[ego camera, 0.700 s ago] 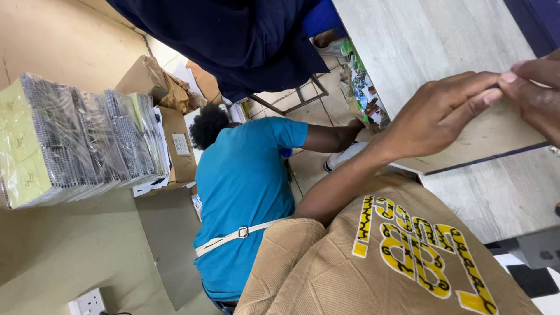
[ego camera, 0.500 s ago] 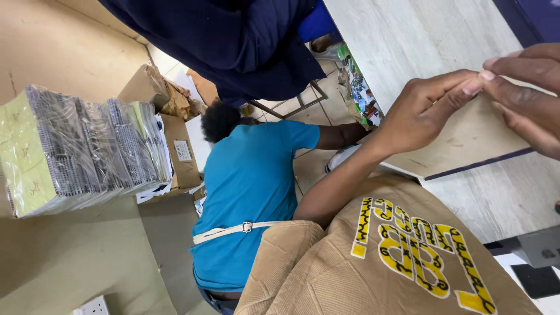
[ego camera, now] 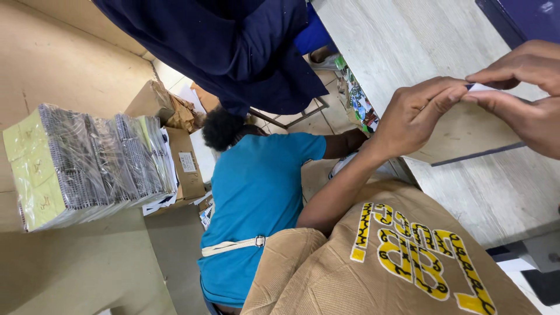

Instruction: The person applies blue tape to the edges of a notebook cover, smoothing it down with a cloth. They repeat this process on multiple notebooks, flipping them over to apply tape to different sides.

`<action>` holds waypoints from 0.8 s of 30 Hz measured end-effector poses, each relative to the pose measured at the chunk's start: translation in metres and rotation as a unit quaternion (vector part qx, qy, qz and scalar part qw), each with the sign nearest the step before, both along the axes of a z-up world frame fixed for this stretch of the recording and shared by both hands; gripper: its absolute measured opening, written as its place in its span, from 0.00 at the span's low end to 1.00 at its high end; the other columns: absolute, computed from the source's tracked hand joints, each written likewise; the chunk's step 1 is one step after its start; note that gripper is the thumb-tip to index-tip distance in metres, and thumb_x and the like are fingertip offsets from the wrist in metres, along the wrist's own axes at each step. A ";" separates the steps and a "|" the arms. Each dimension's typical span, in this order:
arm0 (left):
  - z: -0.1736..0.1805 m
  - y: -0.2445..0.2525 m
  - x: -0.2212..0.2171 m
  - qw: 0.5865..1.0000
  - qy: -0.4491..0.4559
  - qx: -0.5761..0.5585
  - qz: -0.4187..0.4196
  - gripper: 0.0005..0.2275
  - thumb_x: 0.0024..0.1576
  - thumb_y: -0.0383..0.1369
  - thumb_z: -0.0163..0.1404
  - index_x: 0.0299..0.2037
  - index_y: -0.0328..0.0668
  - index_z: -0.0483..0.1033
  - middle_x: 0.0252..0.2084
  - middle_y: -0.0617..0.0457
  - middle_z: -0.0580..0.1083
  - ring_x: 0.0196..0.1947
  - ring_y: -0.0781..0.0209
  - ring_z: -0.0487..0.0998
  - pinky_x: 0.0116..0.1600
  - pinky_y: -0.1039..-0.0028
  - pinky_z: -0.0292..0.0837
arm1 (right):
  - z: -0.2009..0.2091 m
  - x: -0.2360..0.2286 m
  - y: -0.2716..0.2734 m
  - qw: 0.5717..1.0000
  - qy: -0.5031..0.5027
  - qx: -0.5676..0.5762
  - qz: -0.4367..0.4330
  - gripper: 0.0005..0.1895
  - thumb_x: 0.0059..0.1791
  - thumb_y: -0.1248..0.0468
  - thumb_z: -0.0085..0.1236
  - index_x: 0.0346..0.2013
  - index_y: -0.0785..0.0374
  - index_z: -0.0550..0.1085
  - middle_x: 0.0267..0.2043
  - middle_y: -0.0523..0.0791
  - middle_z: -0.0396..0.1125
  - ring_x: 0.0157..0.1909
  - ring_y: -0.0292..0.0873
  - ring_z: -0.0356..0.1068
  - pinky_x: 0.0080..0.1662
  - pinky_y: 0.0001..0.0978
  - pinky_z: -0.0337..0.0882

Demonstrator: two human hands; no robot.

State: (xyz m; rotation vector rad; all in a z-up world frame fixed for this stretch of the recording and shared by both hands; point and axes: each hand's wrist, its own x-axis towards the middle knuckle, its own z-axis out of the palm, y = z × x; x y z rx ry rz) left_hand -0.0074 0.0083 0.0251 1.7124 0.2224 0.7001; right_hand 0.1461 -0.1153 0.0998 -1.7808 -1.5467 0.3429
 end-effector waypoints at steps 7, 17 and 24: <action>-0.009 0.008 -0.008 0.995 -0.002 -0.044 -0.092 0.18 0.72 0.47 0.41 0.63 0.47 0.74 0.60 0.54 0.78 0.62 0.63 0.79 0.69 0.72 0.75 | -0.022 0.011 0.004 0.998 0.047 0.021 0.029 0.04 0.57 0.70 0.64 0.44 0.70 0.80 0.43 0.52 0.72 0.51 0.46 0.70 0.56 0.34 0.67; 0.014 0.006 -0.013 0.997 0.010 0.017 -0.078 0.13 0.69 0.45 0.39 0.49 0.49 0.72 0.39 0.63 0.71 0.40 0.71 0.71 0.48 0.76 0.66 | -0.003 0.007 0.005 0.994 0.049 -0.093 -0.006 0.09 0.58 0.65 0.59 0.37 0.66 0.80 0.37 0.49 0.70 0.44 0.44 0.68 0.51 0.34 0.64; 0.032 0.000 -0.011 0.999 -0.021 0.035 -0.008 0.11 0.68 0.42 0.38 0.40 0.48 0.70 0.32 0.62 0.68 0.34 0.69 0.67 0.44 0.75 0.63 | -0.018 0.009 0.006 0.991 0.119 -0.066 -0.019 0.09 0.63 0.67 0.53 0.44 0.68 0.80 0.43 0.50 0.72 0.50 0.42 0.69 0.56 0.30 0.64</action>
